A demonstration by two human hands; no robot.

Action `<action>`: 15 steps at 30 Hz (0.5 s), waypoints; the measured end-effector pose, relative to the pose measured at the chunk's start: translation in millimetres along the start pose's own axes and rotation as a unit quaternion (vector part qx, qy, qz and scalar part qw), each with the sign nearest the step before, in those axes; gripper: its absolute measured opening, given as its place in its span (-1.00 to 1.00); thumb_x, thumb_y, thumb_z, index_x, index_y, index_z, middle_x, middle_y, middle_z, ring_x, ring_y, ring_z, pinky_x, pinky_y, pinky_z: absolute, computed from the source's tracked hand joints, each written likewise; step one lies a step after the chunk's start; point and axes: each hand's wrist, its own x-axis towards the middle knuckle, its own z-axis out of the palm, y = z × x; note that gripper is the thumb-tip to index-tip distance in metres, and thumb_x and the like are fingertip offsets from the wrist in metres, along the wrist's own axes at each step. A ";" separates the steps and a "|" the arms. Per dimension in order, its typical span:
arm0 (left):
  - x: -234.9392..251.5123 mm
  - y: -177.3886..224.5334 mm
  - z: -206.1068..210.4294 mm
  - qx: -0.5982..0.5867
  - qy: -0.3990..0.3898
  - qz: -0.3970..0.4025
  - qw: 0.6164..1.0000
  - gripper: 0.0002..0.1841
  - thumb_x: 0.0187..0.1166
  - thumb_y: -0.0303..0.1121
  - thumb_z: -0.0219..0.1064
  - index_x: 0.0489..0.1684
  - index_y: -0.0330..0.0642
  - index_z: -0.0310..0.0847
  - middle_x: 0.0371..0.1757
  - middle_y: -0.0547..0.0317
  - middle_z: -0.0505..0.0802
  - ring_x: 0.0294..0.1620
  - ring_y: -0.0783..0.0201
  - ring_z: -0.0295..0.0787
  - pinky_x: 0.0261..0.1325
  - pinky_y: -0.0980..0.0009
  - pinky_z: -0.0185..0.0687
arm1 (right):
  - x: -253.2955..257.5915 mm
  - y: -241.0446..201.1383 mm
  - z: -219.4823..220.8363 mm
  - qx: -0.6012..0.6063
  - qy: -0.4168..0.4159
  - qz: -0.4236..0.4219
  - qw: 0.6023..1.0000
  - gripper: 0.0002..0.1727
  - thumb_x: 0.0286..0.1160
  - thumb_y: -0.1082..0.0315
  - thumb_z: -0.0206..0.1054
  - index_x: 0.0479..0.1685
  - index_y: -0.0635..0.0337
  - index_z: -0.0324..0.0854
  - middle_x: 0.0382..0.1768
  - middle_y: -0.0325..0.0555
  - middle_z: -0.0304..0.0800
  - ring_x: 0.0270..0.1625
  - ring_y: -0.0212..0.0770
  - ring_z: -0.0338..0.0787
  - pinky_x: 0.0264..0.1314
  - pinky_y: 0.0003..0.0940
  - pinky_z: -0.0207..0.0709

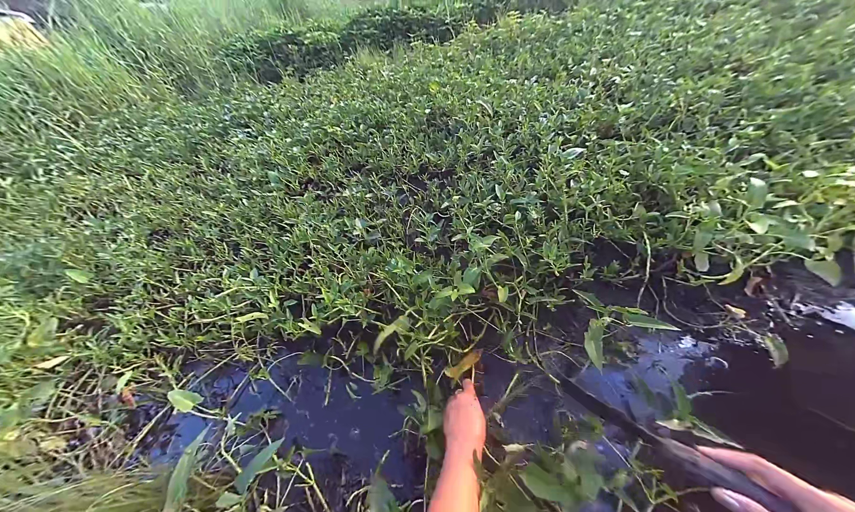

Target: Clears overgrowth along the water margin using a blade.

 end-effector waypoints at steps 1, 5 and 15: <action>-3.4 1.0 -8.8 0.010 -0.009 0.005 1.000 -0.48 0.84 -0.37 -0.06 0.81 -0.08 0.23 0.41 -0.19 0.76 0.44 -0.16 0.72 0.45 -0.15 0.61 | 30.5 -1.4 20.2 -0.001 -0.002 -0.037 0.999 -0.50 0.62 0.15 0.40 0.51 0.05 0.63 0.25 0.09 0.84 0.12 0.03 0.88 0.22 0.19 0.71; -13.0 11.1 -23.5 0.020 -0.008 -0.008 1.000 -0.51 0.87 -0.32 -0.10 0.75 -0.06 0.33 0.39 -0.17 0.78 0.43 -0.15 0.73 0.45 -0.16 0.61 | 152.5 -54.7 100.7 -0.021 -0.069 -0.105 0.992 -0.51 0.60 -0.05 0.37 0.50 -0.25 0.65 0.19 -0.11 0.88 0.21 -0.06 0.86 0.35 0.15 0.66; -32.0 -53.1 -24.5 0.043 -0.031 0.013 0.998 -0.56 0.86 -0.35 -0.07 0.65 -0.06 0.45 0.35 -0.19 0.79 0.41 -0.17 0.73 0.42 -0.17 0.62 | 169.5 1.1 85.0 -0.164 -0.043 -0.147 0.975 -0.56 0.52 0.13 0.48 0.40 -0.26 0.71 0.03 -0.05 0.93 0.05 0.10 0.91 0.15 0.33 0.70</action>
